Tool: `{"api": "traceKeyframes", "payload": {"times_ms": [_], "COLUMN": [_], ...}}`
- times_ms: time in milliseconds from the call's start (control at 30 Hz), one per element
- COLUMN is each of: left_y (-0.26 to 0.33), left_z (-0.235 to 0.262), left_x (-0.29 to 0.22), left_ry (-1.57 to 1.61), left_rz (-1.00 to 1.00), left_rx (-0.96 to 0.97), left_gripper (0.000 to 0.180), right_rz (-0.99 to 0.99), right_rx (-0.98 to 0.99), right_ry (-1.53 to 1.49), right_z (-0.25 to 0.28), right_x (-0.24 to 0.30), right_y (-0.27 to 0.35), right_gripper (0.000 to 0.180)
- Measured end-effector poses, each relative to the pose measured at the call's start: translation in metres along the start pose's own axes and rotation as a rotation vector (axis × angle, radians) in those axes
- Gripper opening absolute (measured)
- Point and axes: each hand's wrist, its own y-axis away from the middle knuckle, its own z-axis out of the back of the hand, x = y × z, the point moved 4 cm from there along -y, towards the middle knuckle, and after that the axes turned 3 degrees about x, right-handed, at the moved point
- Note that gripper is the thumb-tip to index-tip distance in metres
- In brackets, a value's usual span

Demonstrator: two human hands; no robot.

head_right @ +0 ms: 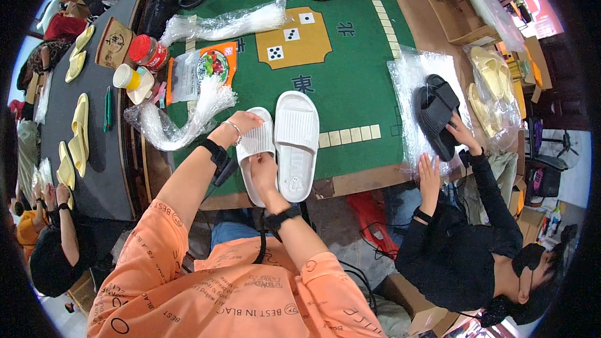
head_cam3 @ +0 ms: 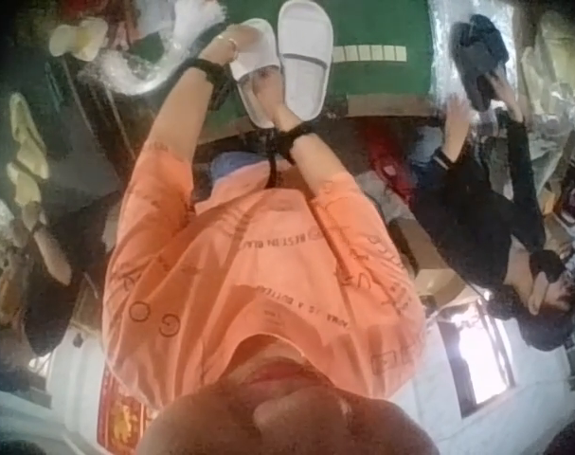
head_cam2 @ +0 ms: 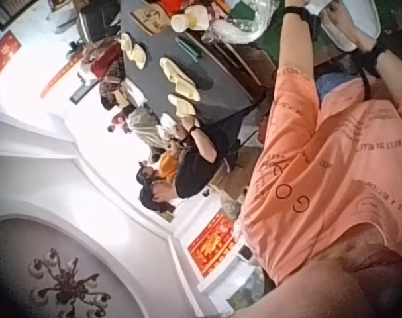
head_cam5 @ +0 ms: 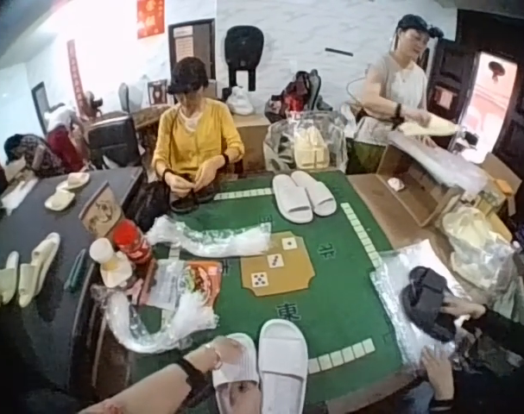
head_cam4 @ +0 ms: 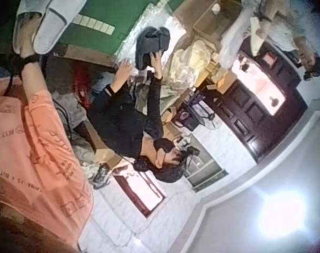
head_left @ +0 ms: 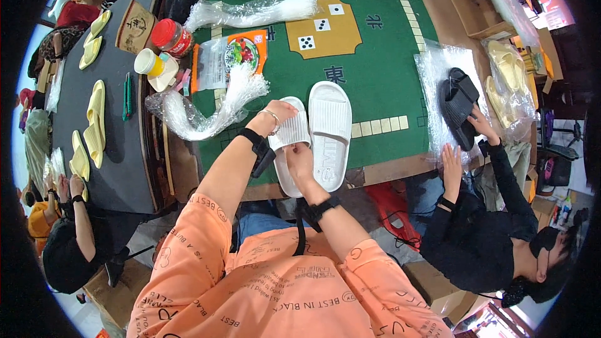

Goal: Inspecting, cleaning, and organizing foam slippers on a production line.

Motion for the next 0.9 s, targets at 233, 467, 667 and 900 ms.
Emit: {"api": "traceKeyframes", "payload": {"times_ms": [233, 467, 667, 900], "left_y": [0.007, -0.018, -0.025, -0.027], "left_z": [0.005, -0.026, -0.030, -0.037], "left_x": [-0.032, -0.053, -0.047, -0.047], "left_ry": [0.293, -0.023, -0.051, -0.060], "left_rz": [-0.395, -0.453, -0.337, -0.258], "left_rx": [-0.411, -0.330, -0.255, -0.024], "left_gripper": [0.015, 0.015, 0.018, 0.027], "right_rz": [-0.106, -0.046, -0.116, -0.129], "right_rx": [-0.192, -0.119, 0.042, 0.193], "right_ry": [-0.336, -0.621, -1.057, -1.147], "right_z": [0.057, 0.064, 0.044, 0.047], "right_x": [-0.037, -0.022, -0.029, -0.020], "right_y": [0.006, -0.042, -0.068, -0.072], "right_gripper": [0.017, 0.006, 0.014, 0.032]}}
